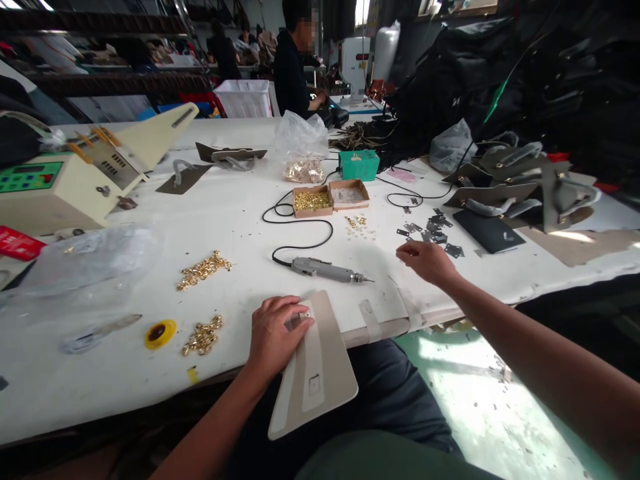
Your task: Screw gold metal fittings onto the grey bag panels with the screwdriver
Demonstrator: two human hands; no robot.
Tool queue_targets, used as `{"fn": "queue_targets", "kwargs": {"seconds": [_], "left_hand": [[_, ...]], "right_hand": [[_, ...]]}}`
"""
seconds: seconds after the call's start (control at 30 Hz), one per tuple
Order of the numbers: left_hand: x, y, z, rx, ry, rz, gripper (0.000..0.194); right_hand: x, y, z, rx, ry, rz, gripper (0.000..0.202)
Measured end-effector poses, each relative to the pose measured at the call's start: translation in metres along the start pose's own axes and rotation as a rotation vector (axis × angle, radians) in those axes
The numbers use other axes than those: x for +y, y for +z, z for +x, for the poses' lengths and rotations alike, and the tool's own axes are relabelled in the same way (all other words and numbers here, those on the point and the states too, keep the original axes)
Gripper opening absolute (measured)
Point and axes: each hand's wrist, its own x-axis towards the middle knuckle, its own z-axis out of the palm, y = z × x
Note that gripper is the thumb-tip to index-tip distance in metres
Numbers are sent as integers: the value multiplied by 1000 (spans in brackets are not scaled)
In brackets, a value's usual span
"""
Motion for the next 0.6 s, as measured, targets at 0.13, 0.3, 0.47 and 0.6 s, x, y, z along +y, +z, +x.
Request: {"fn": "queue_targets", "kwargs": {"seconds": [0.13,0.3,0.47,0.6], "left_hand": [[-2,2,0,16,-1,-7,13],[-2,2,1,10,-5,-7,14],[-5,4,1,19,7,-3,15],[-5,4,1,31,15,-2,15]], "right_hand": [[38,-7,23,-36,-1,-138,27],[47,4,39,-118,-61,-186,24],[53,5,50,-190,-123,-263,17],[59,5,49,-190,-132,-304,17]]}}
